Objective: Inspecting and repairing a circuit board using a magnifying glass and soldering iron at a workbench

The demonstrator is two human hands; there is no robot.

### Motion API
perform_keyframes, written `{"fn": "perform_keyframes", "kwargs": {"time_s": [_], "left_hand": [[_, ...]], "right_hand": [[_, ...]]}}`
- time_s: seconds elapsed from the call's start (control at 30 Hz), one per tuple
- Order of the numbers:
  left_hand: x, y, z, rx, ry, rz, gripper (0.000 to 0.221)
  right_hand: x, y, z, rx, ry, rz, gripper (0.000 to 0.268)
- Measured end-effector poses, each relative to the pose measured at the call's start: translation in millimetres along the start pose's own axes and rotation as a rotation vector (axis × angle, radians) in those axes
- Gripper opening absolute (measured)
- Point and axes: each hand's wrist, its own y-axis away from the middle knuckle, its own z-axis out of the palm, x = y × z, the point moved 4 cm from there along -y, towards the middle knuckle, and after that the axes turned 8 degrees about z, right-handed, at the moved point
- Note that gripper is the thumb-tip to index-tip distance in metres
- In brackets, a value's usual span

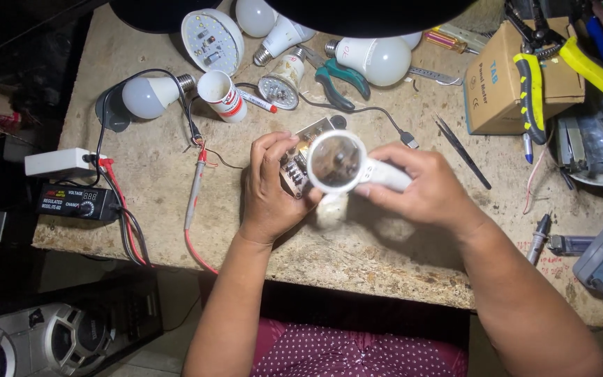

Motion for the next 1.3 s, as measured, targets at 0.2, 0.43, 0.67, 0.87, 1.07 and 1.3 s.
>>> {"fn": "perform_keyframes", "kwargs": {"time_s": [0.2,0.43,0.67,0.87,1.07,1.3], "left_hand": [[3.1,-2.3,-2.7,0.02,0.036,0.005,0.071],[8.4,-7.1,-2.7,0.015,0.005,0.025,0.074],[5.7,-2.7,-4.8,0.029,0.246,-0.139,0.075],[33.3,15.8,18.5,0.14,1.587,-0.853,0.07],[46.2,31.3,41.6,0.396,1.817,-1.3,0.044],[53.4,35.1,50.7,0.37,1.851,-1.425,0.052]], "right_hand": [[-21.5,1.9,12.5,-0.189,0.027,-0.119,0.029],[-10.4,-0.2,1.6,-0.036,0.024,-0.064,0.031],[28.9,-8.2,-8.8,0.025,-0.291,0.068,0.02],[17.2,-8.4,-14.7,0.131,-0.672,0.355,0.022],[9.4,-5.0,-10.2,0.064,-0.793,0.452,0.024],[34.0,-8.5,-6.6,0.093,-0.807,0.417,0.038]]}}
